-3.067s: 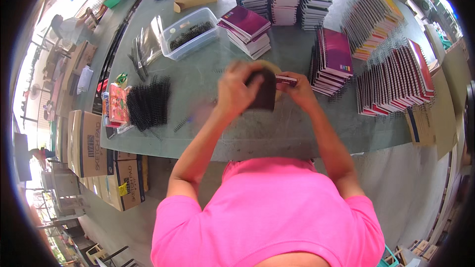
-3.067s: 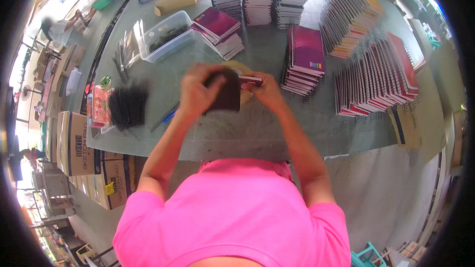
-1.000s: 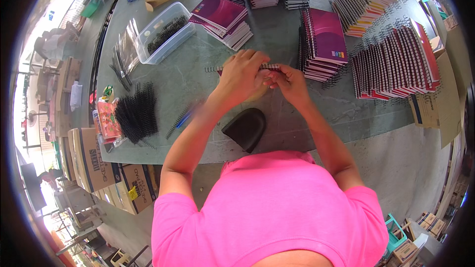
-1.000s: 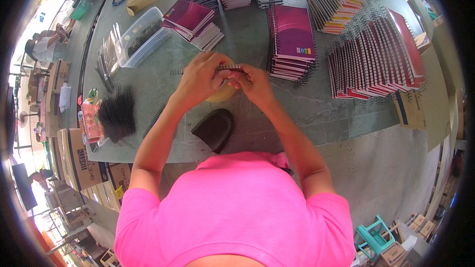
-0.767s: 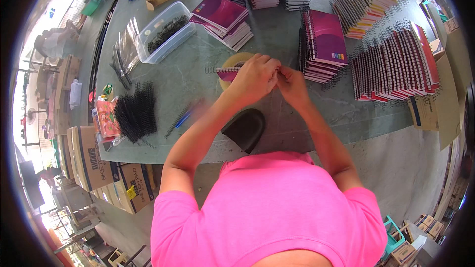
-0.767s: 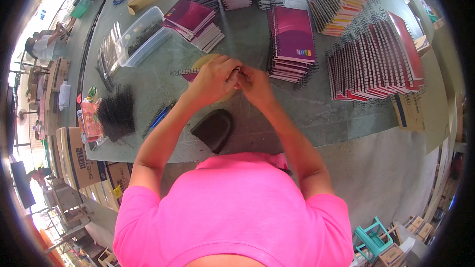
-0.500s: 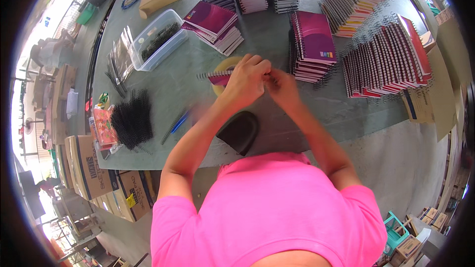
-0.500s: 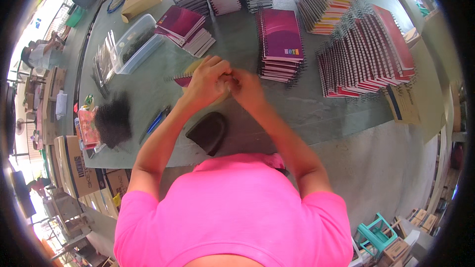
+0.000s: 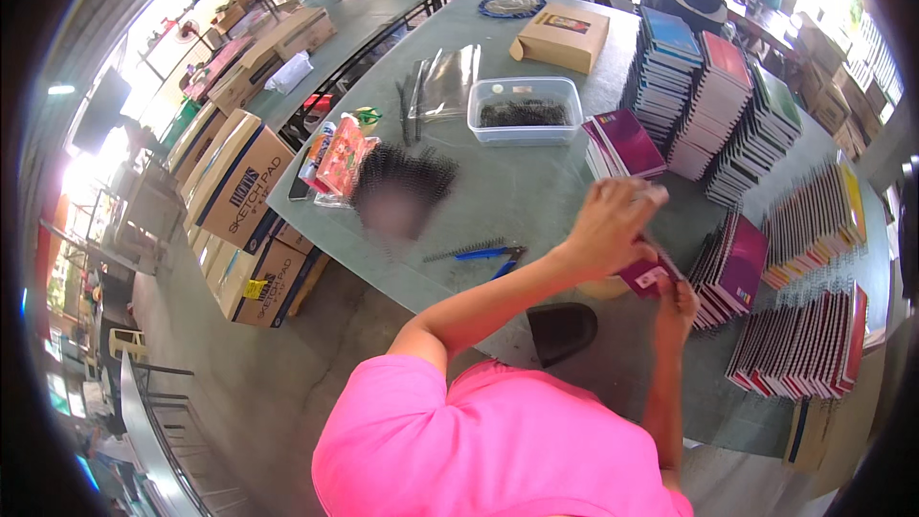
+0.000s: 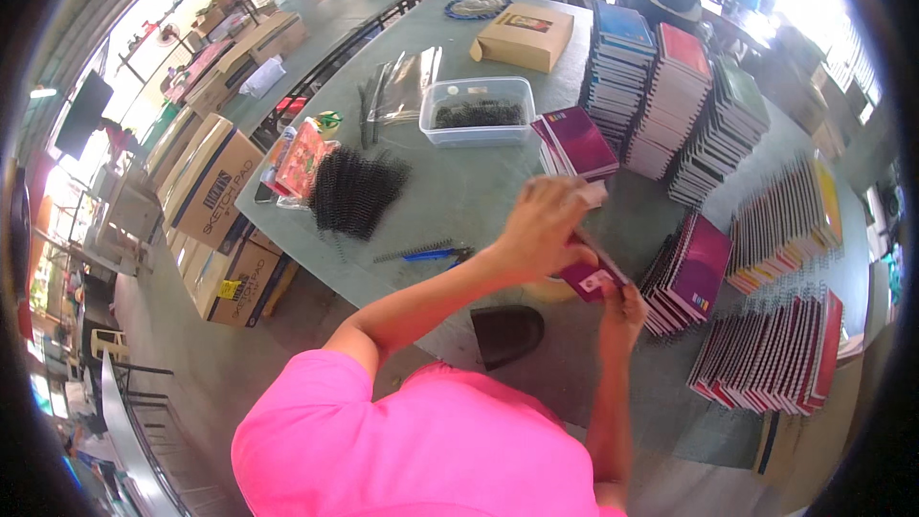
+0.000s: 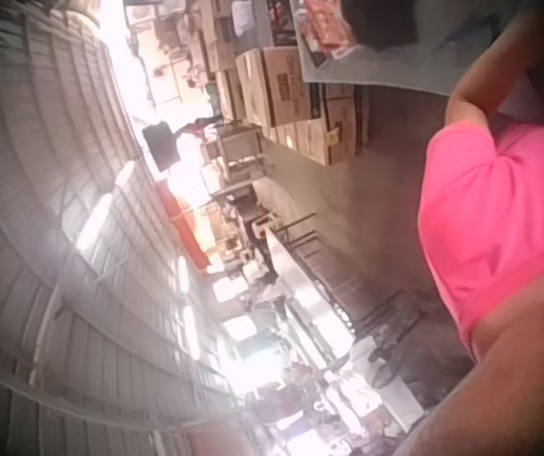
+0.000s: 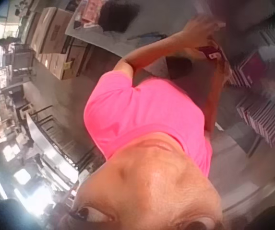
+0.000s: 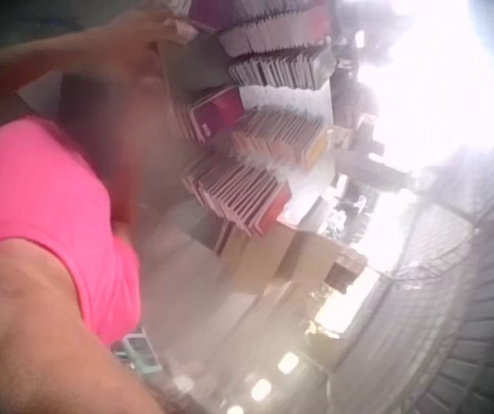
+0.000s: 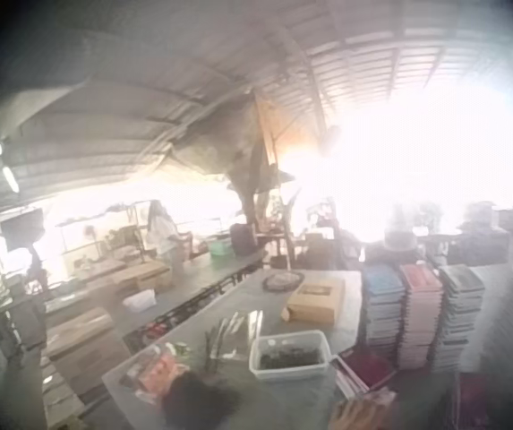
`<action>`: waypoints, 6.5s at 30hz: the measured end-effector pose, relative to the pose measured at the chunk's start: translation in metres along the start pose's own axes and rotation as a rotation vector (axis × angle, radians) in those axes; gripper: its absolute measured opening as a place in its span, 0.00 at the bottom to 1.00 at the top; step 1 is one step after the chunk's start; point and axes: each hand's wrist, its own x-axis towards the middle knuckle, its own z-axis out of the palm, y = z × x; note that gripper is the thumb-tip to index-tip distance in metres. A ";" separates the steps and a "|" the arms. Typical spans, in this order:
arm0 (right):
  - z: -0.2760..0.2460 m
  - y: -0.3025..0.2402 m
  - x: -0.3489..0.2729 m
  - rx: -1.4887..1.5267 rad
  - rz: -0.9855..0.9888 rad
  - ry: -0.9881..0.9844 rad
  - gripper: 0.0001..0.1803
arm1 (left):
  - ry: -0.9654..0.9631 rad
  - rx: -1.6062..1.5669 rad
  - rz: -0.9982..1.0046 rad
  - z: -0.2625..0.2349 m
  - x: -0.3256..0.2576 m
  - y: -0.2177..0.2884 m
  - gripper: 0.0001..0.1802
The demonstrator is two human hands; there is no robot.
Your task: The person assembles spiral notebooks by inserting metal spirals into the punched holes of stacked covers and pages and then trimming the excess wire using pliers.
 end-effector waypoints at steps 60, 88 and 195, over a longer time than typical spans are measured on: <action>0.031 -0.251 -0.064 0.991 -0.489 -0.461 0.16 | -0.498 0.326 -0.046 0.088 0.018 -0.081 0.20; -0.058 -0.086 0.028 -1.118 -0.400 0.165 0.41 | -0.067 -0.362 -0.343 0.020 0.041 -0.058 0.09; 0.085 -0.029 0.049 -0.679 -0.619 -0.253 0.12 | -0.519 -0.316 -0.375 -0.021 -0.056 -0.071 0.12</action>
